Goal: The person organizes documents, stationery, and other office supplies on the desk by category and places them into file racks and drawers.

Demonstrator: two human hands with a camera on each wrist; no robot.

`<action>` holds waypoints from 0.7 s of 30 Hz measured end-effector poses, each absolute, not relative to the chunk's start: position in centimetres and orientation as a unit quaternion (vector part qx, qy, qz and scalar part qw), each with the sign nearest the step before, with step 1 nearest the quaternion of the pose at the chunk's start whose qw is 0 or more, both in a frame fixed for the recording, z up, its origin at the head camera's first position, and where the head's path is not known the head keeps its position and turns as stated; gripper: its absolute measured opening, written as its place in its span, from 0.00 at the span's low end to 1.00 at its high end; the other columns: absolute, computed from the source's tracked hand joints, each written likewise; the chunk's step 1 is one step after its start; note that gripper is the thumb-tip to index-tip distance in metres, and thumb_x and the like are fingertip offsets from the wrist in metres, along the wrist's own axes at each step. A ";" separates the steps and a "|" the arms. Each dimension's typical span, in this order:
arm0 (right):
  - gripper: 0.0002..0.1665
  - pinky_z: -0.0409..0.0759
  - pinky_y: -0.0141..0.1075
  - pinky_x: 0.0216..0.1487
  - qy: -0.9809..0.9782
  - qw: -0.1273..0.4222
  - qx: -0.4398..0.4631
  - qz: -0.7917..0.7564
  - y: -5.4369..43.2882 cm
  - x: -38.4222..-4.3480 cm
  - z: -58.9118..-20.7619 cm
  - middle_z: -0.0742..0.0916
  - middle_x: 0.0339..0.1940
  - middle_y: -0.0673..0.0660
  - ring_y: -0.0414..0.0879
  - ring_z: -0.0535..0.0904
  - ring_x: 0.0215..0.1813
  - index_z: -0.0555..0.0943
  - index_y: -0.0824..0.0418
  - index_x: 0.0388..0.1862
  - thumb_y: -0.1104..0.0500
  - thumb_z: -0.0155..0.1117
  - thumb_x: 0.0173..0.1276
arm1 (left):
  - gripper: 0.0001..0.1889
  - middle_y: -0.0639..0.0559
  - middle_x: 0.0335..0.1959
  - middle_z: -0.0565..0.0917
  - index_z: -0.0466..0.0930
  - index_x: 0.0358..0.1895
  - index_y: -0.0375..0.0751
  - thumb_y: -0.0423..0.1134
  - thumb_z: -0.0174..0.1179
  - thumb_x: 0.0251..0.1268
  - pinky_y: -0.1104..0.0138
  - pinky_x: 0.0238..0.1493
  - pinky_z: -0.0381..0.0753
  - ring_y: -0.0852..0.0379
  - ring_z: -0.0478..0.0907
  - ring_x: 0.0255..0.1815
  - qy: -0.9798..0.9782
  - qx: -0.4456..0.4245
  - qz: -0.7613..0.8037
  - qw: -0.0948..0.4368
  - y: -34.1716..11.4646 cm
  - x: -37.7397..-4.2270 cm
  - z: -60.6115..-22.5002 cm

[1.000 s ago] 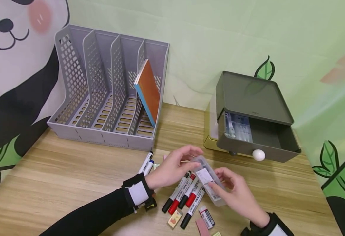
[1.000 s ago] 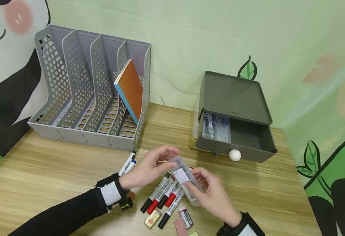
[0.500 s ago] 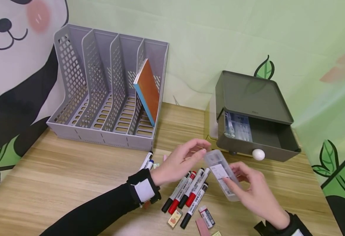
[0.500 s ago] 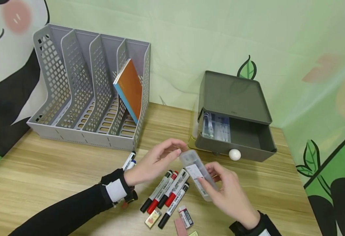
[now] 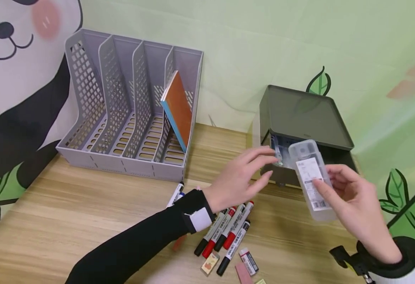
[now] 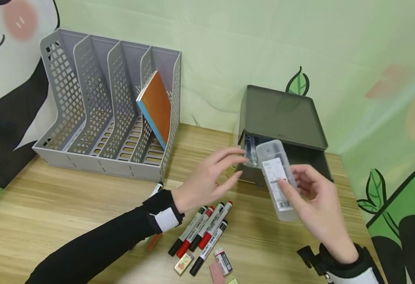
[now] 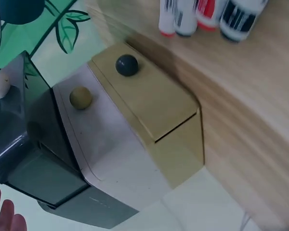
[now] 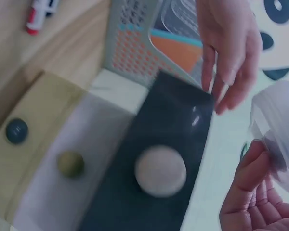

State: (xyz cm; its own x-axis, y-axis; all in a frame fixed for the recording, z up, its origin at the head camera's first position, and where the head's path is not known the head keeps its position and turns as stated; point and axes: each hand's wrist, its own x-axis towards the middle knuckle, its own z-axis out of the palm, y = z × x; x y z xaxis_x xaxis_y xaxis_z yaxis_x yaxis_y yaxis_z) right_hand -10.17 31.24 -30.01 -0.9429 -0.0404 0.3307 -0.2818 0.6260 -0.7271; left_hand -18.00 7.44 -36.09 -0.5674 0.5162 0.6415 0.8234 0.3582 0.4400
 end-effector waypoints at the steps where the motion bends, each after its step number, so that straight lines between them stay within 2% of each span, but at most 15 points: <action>1: 0.13 0.82 0.23 0.32 -0.893 0.137 0.082 0.421 31.7 -10.5 -29.6 0.87 0.35 0.35 0.31 0.84 0.33 0.81 0.56 0.48 0.69 0.65 0.68 | 0.16 0.46 0.67 0.77 0.79 0.62 0.41 0.38 0.56 0.75 0.69 0.76 0.67 0.52 0.73 0.71 -0.801 -0.426 -0.367 0.205 7.7 -18.2 -36.0; 4: 0.12 0.81 0.24 0.30 -0.905 0.120 0.059 0.403 32.9 -11.4 -28.8 0.86 0.35 0.32 0.30 0.84 0.33 0.80 0.54 0.52 0.63 0.64 0.71 | 0.15 0.46 0.66 0.78 0.81 0.61 0.43 0.38 0.56 0.76 0.67 0.76 0.67 0.52 0.74 0.71 -0.806 -0.437 -0.341 0.205 8.6 -18.7 -35.9; 10: 0.21 0.79 0.26 0.25 -0.932 0.086 0.040 0.351 34.4 -12.9 -27.6 0.83 0.32 0.29 0.30 0.82 0.29 0.77 0.63 0.61 0.55 0.62 0.74 | 0.11 0.48 0.59 0.82 0.85 0.54 0.43 0.38 0.57 0.76 0.69 0.77 0.65 0.52 0.74 0.71 -0.809 -0.437 -0.331 0.214 9.3 -19.2 -36.4; 14: 0.23 0.76 0.29 0.24 -0.950 0.051 0.038 0.306 35.3 -13.5 -27.1 0.83 0.32 0.30 0.31 0.79 0.28 0.77 0.63 0.64 0.52 0.59 0.76 | 0.11 0.49 0.58 0.82 0.85 0.53 0.43 0.38 0.57 0.75 0.70 0.77 0.64 0.52 0.73 0.71 -0.809 -0.435 -0.330 0.219 9.4 -19.2 -36.5; 18: 0.25 0.74 0.31 0.26 -0.962 0.006 0.033 0.270 36.1 -14.1 -26.8 0.88 0.39 0.50 0.32 0.77 0.30 0.77 0.62 0.65 0.49 0.54 0.78 | 0.11 0.49 0.58 0.82 0.85 0.53 0.43 0.39 0.57 0.75 0.69 0.77 0.65 0.52 0.73 0.71 -0.810 -0.434 -0.329 0.218 9.5 -19.2 -36.5; 21: 0.26 0.74 0.31 0.27 -0.967 -0.017 0.029 0.254 36.7 -14.6 -26.7 0.86 0.46 0.67 0.31 0.76 0.31 0.76 0.66 0.65 0.49 0.51 0.80 | 0.11 0.49 0.58 0.82 0.85 0.53 0.43 0.39 0.57 0.75 0.69 0.77 0.66 0.52 0.73 0.72 -0.812 -0.433 -0.328 0.216 9.5 -19.1 -36.5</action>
